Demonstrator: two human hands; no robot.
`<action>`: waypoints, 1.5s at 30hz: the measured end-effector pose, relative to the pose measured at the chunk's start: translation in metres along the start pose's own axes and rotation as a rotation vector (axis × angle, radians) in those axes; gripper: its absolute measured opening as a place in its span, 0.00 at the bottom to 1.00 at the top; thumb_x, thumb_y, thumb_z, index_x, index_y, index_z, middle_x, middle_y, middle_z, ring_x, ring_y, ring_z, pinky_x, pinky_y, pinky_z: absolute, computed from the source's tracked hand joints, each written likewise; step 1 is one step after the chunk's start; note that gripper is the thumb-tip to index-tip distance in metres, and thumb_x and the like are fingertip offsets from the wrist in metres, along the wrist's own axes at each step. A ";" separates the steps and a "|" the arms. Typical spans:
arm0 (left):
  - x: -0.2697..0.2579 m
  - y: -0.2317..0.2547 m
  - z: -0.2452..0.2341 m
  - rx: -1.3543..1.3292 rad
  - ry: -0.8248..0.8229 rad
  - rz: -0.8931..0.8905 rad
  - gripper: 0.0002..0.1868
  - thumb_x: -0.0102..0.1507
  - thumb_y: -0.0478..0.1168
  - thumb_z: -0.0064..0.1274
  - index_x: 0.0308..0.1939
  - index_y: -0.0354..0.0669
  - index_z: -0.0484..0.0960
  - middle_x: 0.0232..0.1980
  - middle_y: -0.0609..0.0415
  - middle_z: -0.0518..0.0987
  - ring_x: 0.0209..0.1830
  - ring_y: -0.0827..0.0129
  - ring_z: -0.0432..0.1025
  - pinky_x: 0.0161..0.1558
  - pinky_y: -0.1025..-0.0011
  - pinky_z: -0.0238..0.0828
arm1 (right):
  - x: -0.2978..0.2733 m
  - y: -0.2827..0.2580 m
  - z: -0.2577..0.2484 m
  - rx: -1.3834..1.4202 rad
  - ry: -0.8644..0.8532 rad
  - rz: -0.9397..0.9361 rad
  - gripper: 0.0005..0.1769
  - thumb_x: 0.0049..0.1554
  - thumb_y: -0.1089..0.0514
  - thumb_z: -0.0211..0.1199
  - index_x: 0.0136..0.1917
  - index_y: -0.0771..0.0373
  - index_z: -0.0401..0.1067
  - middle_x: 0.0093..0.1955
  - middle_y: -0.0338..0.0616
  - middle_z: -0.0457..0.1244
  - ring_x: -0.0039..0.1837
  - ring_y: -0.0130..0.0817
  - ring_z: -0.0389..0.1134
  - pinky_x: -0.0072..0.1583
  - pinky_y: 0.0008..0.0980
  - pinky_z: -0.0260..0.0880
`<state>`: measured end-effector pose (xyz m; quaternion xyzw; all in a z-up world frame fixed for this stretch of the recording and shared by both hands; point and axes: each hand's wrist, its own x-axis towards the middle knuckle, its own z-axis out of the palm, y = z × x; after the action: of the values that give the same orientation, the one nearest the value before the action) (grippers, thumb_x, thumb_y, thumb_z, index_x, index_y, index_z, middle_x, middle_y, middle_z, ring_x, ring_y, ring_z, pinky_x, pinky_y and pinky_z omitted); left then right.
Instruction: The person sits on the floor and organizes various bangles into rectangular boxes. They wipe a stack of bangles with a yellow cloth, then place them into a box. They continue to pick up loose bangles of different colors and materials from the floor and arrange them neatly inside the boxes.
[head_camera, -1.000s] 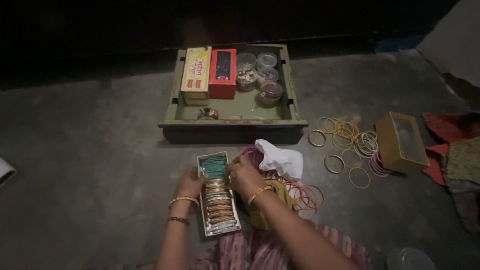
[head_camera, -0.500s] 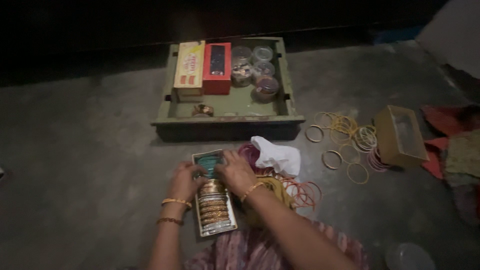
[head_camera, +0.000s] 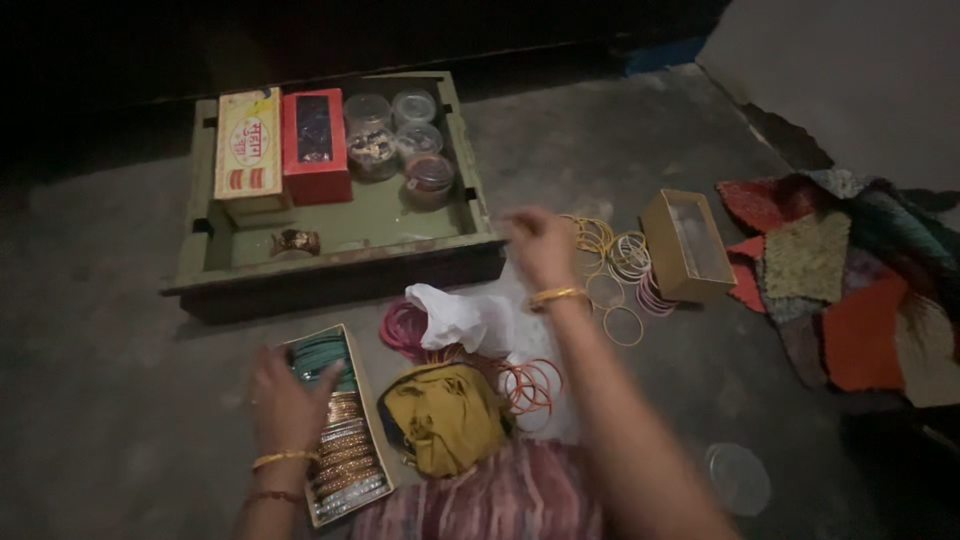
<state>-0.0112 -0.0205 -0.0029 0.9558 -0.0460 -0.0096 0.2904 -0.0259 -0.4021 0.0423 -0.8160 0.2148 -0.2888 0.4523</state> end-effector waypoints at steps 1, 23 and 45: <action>-0.003 -0.001 0.008 0.051 0.021 0.064 0.49 0.56 0.62 0.62 0.69 0.34 0.61 0.73 0.33 0.60 0.73 0.39 0.55 0.66 0.48 0.60 | 0.014 0.030 -0.033 0.039 0.028 0.040 0.13 0.53 0.61 0.69 0.53 0.64 0.79 0.50 0.47 0.73 0.50 0.30 0.74 0.52 0.28 0.73; -0.053 0.074 -0.010 0.235 -0.260 -0.525 0.72 0.50 0.57 0.73 0.82 0.55 0.32 0.71 0.39 0.64 0.69 0.45 0.65 0.65 0.49 0.67 | -0.022 -0.041 0.003 0.277 -0.366 0.303 0.11 0.58 0.58 0.65 0.53 0.64 0.78 0.45 0.45 0.72 0.41 0.30 0.72 0.41 0.29 0.72; 0.149 0.198 -0.107 0.582 -0.046 0.464 0.40 0.56 0.43 0.64 0.72 0.57 0.66 0.63 0.54 0.77 0.64 0.57 0.71 0.60 0.51 0.69 | -0.051 -0.007 0.031 0.404 -0.050 0.313 0.11 0.61 0.63 0.58 0.55 0.68 0.76 0.41 0.46 0.72 0.41 0.29 0.72 0.44 0.29 0.74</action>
<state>0.1254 -0.1393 0.1976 0.9620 -0.2688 0.0484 -0.0003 -0.0424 -0.3479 0.0213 -0.6726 0.2653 -0.2323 0.6506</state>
